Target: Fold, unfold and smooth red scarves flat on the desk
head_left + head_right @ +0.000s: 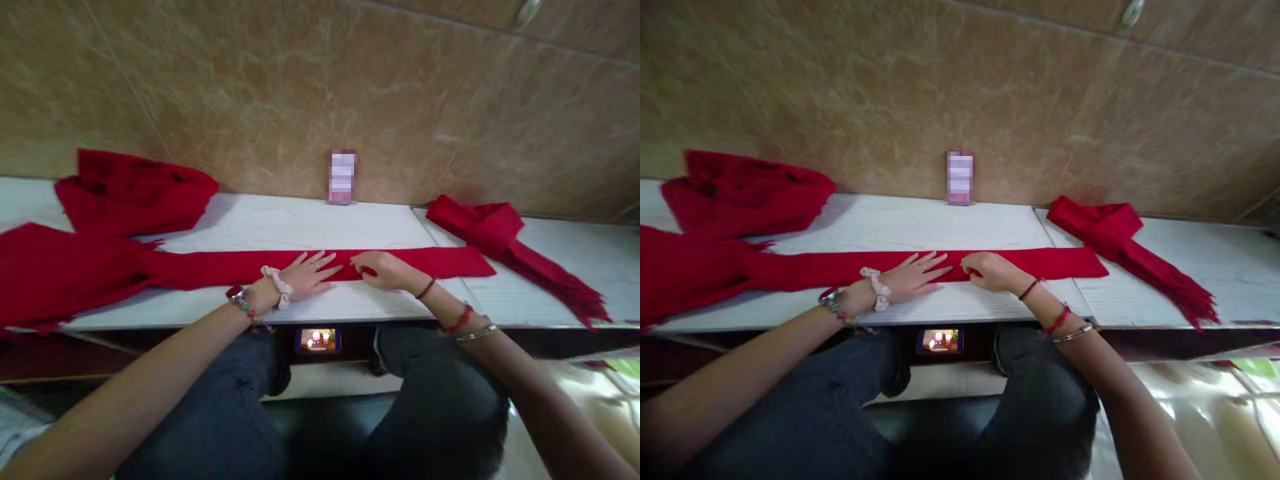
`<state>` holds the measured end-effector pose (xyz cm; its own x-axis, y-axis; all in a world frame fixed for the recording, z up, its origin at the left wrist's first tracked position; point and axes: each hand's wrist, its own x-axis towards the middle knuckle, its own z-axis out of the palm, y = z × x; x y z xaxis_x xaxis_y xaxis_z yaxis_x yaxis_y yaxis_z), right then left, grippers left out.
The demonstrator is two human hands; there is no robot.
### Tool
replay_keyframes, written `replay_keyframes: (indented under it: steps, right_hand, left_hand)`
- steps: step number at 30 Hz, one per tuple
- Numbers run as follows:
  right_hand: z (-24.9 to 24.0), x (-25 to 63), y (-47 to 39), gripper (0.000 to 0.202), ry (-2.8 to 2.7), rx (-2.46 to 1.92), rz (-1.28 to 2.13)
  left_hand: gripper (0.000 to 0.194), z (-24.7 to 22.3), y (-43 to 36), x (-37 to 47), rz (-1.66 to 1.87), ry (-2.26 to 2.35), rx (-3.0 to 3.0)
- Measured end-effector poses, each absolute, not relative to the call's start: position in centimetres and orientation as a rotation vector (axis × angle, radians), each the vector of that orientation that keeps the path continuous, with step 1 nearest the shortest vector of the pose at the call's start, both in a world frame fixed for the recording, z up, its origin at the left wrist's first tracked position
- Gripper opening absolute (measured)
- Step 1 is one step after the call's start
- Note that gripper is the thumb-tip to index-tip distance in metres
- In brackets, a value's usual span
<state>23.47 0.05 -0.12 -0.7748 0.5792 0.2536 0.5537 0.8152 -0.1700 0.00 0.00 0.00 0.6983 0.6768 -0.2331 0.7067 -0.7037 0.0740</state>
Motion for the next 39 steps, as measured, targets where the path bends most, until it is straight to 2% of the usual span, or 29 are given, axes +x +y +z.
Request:
replay_keyframes:
  steps: [4, 10, 17, 25, 30, 35, 39]
  right_hand:
    - [-1.3, 24.6, -1.2, 0.026, -2.612, -0.929, 0.133]
    - [-2.7, 25.9, -3.3, 0.038, -2.540, -1.178, -0.074]
    - [-1.3, 25.9, -2.7, 0.035, -2.625, -1.166, -0.088]
    - [-0.9, 26.0, -3.8, 0.048, -2.766, -1.346, -0.053]
    - [0.0, 27.3, -3.0, 0.053, -2.580, -1.558, -0.043]
    - [-0.4, 24.3, -1.8, 0.056, -2.449, -1.609, -0.044]
    - [-1.8, 23.4, -1.7, 0.057, -2.512, -1.658, -0.051]
  left_hand:
    - [0.051, 0.0, 0.1, -0.2, -0.277, 1.089, 2.750]
    - [0.044, 0.7, 0.6, 0.6, -0.204, 1.073, 2.827]
    - [0.052, 0.1, 0.8, 1.7, -0.267, 1.041, 2.784]
    - [0.049, 0.9, 0.2, 1.2, -0.346, 1.022, 2.707]
    - [0.046, 2.0, 1.1, 1.8, -0.364, 1.015, 2.672]
    - [0.054, 1.4, 1.7, 3.0, -0.170, 1.214, 2.758]
    - [0.055, -0.3, 1.5, 3.1, -0.178, 1.306, 2.763]
